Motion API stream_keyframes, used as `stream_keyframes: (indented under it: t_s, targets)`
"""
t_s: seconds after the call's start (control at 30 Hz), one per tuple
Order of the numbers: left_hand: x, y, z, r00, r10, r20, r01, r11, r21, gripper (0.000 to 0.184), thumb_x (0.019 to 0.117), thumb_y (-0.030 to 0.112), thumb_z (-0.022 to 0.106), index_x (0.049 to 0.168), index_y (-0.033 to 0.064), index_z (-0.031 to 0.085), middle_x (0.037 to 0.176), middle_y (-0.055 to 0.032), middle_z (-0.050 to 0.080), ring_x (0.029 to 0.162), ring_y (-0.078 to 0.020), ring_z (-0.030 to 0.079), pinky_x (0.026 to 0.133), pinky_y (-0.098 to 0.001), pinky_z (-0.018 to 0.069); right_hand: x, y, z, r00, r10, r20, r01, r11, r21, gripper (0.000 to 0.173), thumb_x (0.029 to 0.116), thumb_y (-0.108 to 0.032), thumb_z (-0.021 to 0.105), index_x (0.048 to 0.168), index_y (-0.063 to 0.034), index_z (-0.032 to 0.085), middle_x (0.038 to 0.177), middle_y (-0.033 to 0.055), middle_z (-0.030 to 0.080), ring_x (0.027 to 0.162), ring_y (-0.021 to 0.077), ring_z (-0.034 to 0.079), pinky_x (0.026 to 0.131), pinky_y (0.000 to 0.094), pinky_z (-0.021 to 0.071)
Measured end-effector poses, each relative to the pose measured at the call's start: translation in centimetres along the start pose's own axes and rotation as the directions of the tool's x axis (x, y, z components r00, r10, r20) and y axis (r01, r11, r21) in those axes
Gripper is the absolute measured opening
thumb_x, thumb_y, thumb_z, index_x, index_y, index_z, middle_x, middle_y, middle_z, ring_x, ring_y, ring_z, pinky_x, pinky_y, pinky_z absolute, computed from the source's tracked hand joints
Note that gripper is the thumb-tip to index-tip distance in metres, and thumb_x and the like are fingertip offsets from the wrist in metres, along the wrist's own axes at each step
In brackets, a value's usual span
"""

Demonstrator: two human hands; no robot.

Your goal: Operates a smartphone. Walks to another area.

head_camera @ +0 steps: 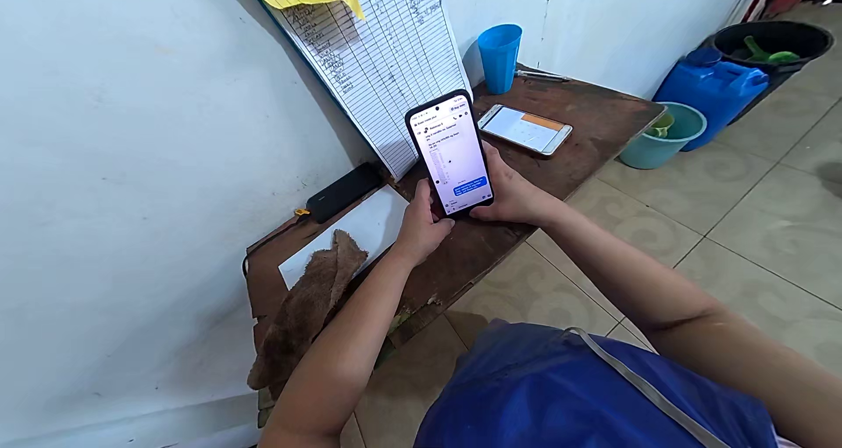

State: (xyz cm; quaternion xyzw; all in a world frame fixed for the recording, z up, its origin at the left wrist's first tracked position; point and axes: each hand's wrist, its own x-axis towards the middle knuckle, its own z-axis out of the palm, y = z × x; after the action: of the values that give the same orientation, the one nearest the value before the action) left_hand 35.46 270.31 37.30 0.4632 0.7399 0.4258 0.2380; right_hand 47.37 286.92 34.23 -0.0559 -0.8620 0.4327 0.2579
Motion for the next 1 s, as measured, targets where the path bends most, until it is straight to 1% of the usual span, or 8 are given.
stream_keyframes:
  t_s: [0.3, 0.4, 0.53, 0.63, 0.73, 0.83, 0.9, 1.0]
  targets:
    - [-0.1, 0.2, 0.1, 1.000, 0.004, -0.012, -0.004, 1.000, -0.004, 0.070, 0.0815, -0.018, 0.064, 0.142, -0.0007, 0.033, 0.112, -0.0160, 0.063, 0.084, -0.0157, 0.067, 0.074, -0.0318, 0.0563, 0.0, 0.0, 0.2, 0.999, -0.011, -0.032, 0.009, 0.998, -0.063, 0.126, 0.0605, -0.010, 0.094, 0.158, 0.0010, 0.016, 0.149, 0.0282, 0.043, 0.129, 0.0373, 0.056, 0.104, 0.0522, 0.0488]
    - [-0.1, 0.1, 0.0, 1.000, 0.007, -0.009, -0.007, 1.000, 0.001, 0.069, 0.0816, -0.018, 0.064, 0.142, -0.0010, 0.033, 0.112, -0.0167, 0.063, 0.084, -0.0172, 0.067, 0.074, -0.0331, 0.0565, 0.0, 0.0, 0.3, 0.999, -0.007, -0.046, 0.004, 0.997, -0.071, 0.124, 0.0616, -0.009, 0.094, 0.158, 0.0008, 0.016, 0.149, 0.0285, 0.043, 0.127, 0.0388, 0.057, 0.102, 0.0538, 0.0498]
    - [-0.1, 0.0, 0.0, 1.000, 0.027, 0.001, -0.027, 1.000, 0.011, 0.073, 0.0803, -0.017, 0.065, 0.143, -0.0032, 0.032, 0.113, -0.0191, 0.063, 0.092, -0.0203, 0.069, 0.079, -0.0351, 0.0577, 0.0, 0.1, 0.2, 0.999, -0.017, -0.033, 0.015, 0.998, -0.068, 0.124, 0.0622, -0.010, 0.093, 0.158, 0.0020, 0.016, 0.149, 0.0291, 0.044, 0.127, 0.0389, 0.057, 0.102, 0.0539, 0.0499]
    - [-0.1, 0.0, 0.0, 0.999, 0.036, -0.006, -0.036, 0.999, 0.017, 0.074, 0.0795, -0.017, 0.066, 0.143, -0.0034, 0.032, 0.112, -0.0191, 0.064, 0.090, -0.0197, 0.069, 0.079, -0.0342, 0.0573, -0.1, -0.1, 0.1, 1.000, -0.003, -0.024, 0.002, 0.998, -0.063, 0.122, 0.0640, -0.008, 0.093, 0.158, 0.0015, 0.016, 0.149, 0.0292, 0.043, 0.128, 0.0394, 0.056, 0.102, 0.0548, 0.0497]
    - [-0.1, 0.1, 0.0, 1.000, 0.025, -0.003, -0.025, 1.000, 0.013, 0.074, 0.0798, -0.018, 0.066, 0.144, -0.0023, 0.031, 0.112, -0.0184, 0.063, 0.092, -0.0192, 0.069, 0.080, -0.0341, 0.0577, -0.2, 0.1, 0.0, 1.000, -0.015, -0.014, 0.015, 1.000, -0.015, 0.122, 0.0646, -0.015, 0.093, 0.158, 0.0009, 0.016, 0.149, 0.0274, 0.044, 0.127, 0.0351, 0.058, 0.102, 0.0522, 0.0502]
    - [-0.1, 0.1, 0.0, 0.999, 0.042, -0.008, -0.042, 0.999, 0.029, 0.076, 0.0798, -0.018, 0.067, 0.146, -0.0048, 0.030, 0.116, -0.0229, 0.063, 0.095, -0.0248, 0.069, 0.081, -0.0395, 0.0577, -0.3, -0.4, -0.2, 0.999, 0.009, -0.039, -0.006, 0.998, 0.070, 0.105, 0.0720, -0.021, 0.087, 0.154, 0.0017, 0.026, 0.141, 0.0241, 0.053, 0.121, 0.0281, 0.062, 0.100, 0.0455, 0.0522]
    - [-0.1, 0.0, 0.0, 0.999, 0.044, -0.003, -0.044, 0.999, 0.014, 0.074, 0.0800, -0.017, 0.067, 0.144, -0.0033, 0.032, 0.115, -0.0204, 0.064, 0.093, -0.0215, 0.069, 0.080, -0.0369, 0.0577, 0.2, -1.2, -0.4, 0.996, 0.042, -0.073, -0.032, 0.989, 0.143, 0.090, 0.0775, -0.020, 0.083, 0.149, 0.0022, 0.033, 0.129, 0.0204, 0.061, 0.111, 0.0222, 0.066, 0.095, 0.0393, 0.0557]
    - [0.1, 0.0, 0.0, 1.000, 0.017, 0.008, -0.017, 1.000, -0.020, 0.072, 0.0809, -0.017, 0.065, 0.143, -0.0015, 0.032, 0.116, -0.0185, 0.064, 0.094, -0.0191, 0.069, 0.080, -0.0350, 0.0571, 1.7, -2.3, -0.9, 0.994, 0.068, -0.081, -0.041, 0.954, 0.298, 0.078, 0.0815, -0.015, 0.074, 0.147, 0.0025, 0.035, 0.121, 0.0161, 0.064, 0.102, 0.0146, 0.069, 0.089, 0.0326, 0.0580]
